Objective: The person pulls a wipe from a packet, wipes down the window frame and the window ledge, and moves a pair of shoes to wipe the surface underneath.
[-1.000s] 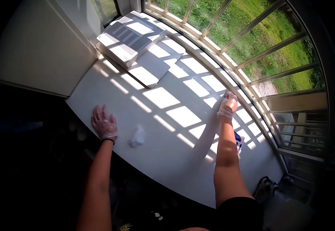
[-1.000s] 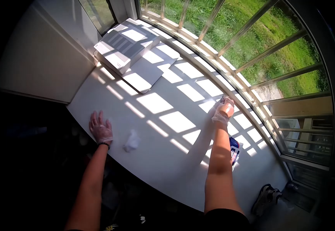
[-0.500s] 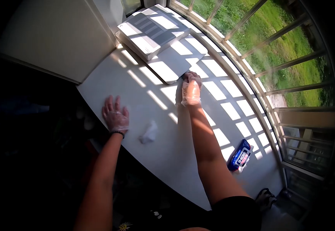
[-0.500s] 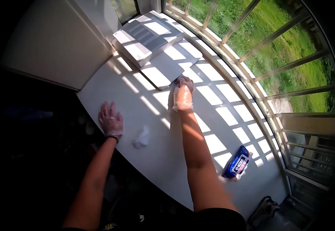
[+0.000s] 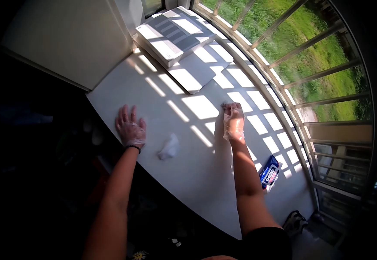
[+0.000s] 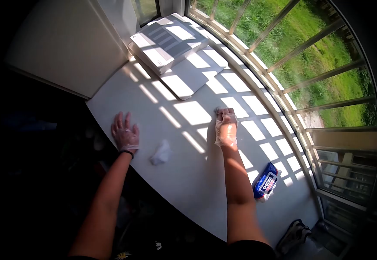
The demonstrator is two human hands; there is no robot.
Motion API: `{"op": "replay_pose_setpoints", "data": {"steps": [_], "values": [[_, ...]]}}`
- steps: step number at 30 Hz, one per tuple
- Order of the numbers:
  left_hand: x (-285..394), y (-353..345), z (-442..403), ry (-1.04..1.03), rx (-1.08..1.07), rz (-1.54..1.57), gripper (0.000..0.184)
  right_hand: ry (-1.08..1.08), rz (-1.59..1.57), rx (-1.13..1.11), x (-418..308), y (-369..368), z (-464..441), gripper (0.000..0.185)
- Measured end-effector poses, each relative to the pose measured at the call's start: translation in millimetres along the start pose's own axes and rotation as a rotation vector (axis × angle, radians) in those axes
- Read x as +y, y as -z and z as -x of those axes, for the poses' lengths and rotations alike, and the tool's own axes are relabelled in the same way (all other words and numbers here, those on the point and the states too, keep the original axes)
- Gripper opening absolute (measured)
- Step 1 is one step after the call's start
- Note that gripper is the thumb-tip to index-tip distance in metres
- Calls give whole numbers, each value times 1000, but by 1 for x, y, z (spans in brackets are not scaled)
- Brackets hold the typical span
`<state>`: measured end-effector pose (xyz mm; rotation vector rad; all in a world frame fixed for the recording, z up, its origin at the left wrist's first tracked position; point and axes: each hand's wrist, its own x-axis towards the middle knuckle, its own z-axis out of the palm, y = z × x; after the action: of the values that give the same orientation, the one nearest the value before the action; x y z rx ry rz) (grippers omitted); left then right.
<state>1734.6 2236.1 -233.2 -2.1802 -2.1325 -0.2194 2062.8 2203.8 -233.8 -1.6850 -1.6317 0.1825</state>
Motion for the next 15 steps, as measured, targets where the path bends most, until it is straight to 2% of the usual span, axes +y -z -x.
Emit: {"op": "replay_pose_setpoints", "data": {"steps": [2, 3, 5, 6, 7, 8, 9, 11, 12, 13, 14, 15], "values": [[2, 1, -1, 11, 7, -2, 56, -437, -618, -351, -48, -2, 21, 8], [2, 2, -1, 10, -9, -3, 57, 29, -145, -428, -51, -6, 19, 10], [2, 2, -3, 12, -14, -8, 57, -194, -340, -276, -21, -12, -7, 10], [1, 2, -2, 2, -11, -5, 57, -255, -139, -37, -1, -14, -34, 8], [0, 0, -1, -3, -8, -4, 57, -396, -230, 177, 19, -17, -67, 7], [1, 0, -1, 6, -4, -11, 57, -254, -99, 337, 55, -19, -97, 7], [1, 0, 0, 1, -6, -14, 57, -505, -242, 289, 70, -17, -127, 4], [0, -1, -1, -5, -4, -18, 57, -533, -132, 261, 78, -23, -159, 5], [0, -1, -1, -9, 0, -8, 57, -174, 124, 282, 89, -34, -156, 7], [0, -1, -2, -15, 5, 5, 56, -3, 102, 219, 79, -44, -152, 7], [0, -1, 0, -19, 3, 10, 56, 40, 98, 216, 67, -50, -136, 8], [0, 0, 2, -21, -5, 9, 56, -36, -74, 84, 39, -40, -118, 9]]}}
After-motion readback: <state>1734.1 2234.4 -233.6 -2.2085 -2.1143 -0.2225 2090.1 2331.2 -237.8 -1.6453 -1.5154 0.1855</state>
